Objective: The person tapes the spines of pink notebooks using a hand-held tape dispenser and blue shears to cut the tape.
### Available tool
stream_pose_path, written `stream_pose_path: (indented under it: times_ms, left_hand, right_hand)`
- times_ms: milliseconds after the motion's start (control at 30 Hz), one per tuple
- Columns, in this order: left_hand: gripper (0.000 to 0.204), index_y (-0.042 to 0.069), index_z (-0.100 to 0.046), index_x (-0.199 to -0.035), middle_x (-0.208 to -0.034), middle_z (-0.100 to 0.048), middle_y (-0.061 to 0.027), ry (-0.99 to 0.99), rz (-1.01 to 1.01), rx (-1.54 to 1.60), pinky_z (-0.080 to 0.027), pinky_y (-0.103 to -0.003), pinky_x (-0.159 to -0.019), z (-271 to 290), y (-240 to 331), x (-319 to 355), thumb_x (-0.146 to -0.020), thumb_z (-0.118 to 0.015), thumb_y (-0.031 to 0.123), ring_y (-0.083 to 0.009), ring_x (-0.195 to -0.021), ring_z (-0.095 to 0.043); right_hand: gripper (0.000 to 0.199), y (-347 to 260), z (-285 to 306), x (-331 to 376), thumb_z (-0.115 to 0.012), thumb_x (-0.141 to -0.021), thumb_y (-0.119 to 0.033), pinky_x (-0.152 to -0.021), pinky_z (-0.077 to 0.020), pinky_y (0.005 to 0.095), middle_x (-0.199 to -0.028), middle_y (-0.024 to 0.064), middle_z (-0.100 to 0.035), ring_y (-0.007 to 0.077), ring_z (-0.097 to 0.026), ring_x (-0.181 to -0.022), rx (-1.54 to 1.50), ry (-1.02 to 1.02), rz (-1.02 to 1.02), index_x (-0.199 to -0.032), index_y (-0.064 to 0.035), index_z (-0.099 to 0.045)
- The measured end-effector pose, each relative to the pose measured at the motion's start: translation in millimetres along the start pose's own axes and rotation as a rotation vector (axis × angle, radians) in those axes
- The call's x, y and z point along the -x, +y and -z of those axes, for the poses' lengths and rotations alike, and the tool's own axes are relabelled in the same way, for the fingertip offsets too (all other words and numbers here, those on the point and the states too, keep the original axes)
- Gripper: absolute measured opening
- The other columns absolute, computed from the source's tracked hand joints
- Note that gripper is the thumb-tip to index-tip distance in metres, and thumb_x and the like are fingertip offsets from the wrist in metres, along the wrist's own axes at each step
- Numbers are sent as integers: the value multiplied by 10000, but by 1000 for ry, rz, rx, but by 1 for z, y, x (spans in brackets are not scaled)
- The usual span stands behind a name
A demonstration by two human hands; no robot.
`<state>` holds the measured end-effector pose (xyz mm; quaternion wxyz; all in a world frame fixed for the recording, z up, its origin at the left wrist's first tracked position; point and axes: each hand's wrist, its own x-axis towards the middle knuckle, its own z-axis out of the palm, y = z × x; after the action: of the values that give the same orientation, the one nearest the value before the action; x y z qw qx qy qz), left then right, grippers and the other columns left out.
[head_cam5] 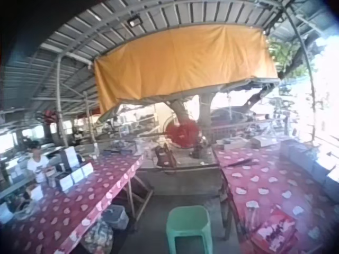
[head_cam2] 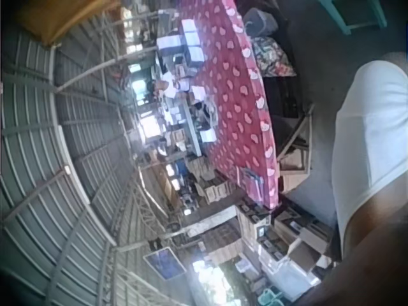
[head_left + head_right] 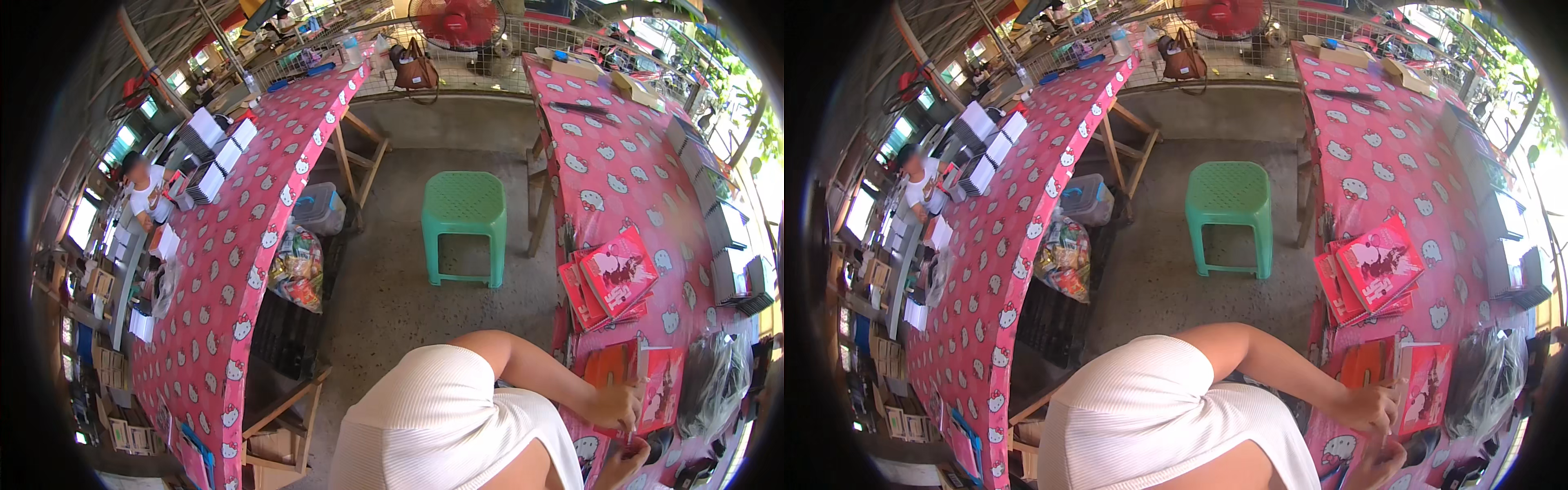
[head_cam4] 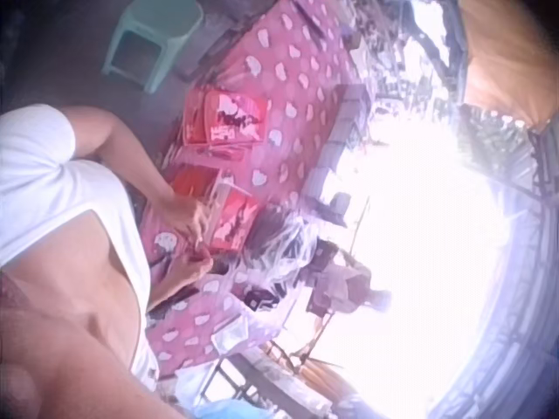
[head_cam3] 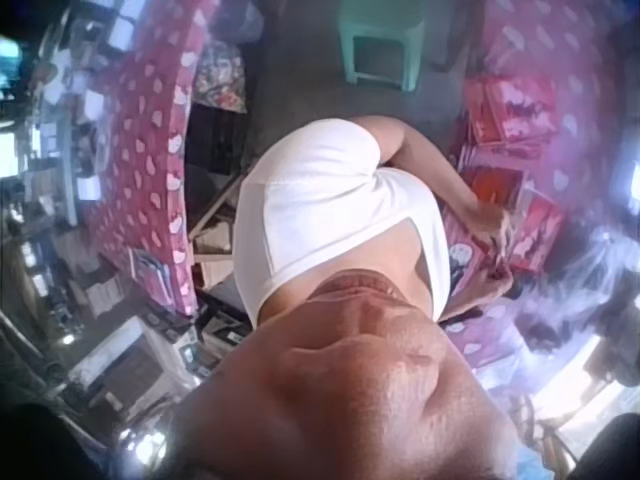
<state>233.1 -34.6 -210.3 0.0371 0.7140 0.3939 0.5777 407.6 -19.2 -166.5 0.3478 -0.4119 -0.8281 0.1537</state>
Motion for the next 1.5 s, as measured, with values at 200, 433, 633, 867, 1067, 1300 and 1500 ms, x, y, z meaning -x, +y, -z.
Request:
stream_pose_path:
  times_ms: [200,433,633,867,1067,1300,1500]
  left_hand:
    - [132,160,-703,-822,-847,-665,-29,-85,-9,-45,-328,-518,-1006,15,5,-11,-700,-654,168,-243,-887,-617]
    - [245,131,-689,-898,-980,-658,-28,-177,166,-76,-362,-458,-954,37,2,-39,-661,-734,173,-252,-996,-573]
    - [224,128,-692,-794,-804,-657,5,-272,157,-153,-274,-423,-991,31,0,-44,-594,-776,184,-182,-865,-585]
    - [193,138,-703,-782,-745,-653,17,-266,157,-145,-274,-430,-999,32,1,-41,-614,-778,198,-163,-827,-589]
    - [180,137,-689,-784,-737,-646,24,-250,161,-144,-274,-444,-1003,37,3,-37,-629,-773,175,-162,-803,-573]
    - [211,152,-697,-829,-810,-669,23,-244,169,-131,-271,-451,-1008,39,5,-34,-641,-775,205,-170,-857,-575]
    - [230,199,-693,-825,-820,-645,41,-216,223,-211,-256,-425,-1034,40,7,-38,-632,-795,270,-157,-892,-573]
  right_hand:
    - [196,-9,10,-6,-683,-731,-49,-633,-422,338,-776,95,-529,235,-518,-703,6,28,-60,-898,-31,-581]
    - [226,-26,9,-19,-670,-714,-3,-678,-438,372,-810,124,-540,292,-548,-762,-6,17,-157,-919,-35,-581]
    - [142,-30,13,-17,-665,-752,-32,-622,-457,384,-851,114,-566,302,-589,-718,-1,67,-188,-878,-56,-604]
    - [108,-28,15,-18,-673,-794,-118,-590,-479,378,-813,80,-579,287,-611,-719,0,-10,-199,-871,-67,-617]
    - [174,-35,8,-15,-707,-766,-166,-609,-477,383,-807,90,-568,301,-603,-744,97,17,-171,-873,-71,-609]
    - [296,36,41,-76,-650,-830,-229,-692,-492,366,-929,162,-661,292,-640,-830,-98,-471,-836,-1042,-28,-604]
    - [581,147,10,-51,-709,-740,-381,-796,-507,431,-1019,218,-642,365,-630,-950,637,-229,-700,-1107,40,-549]
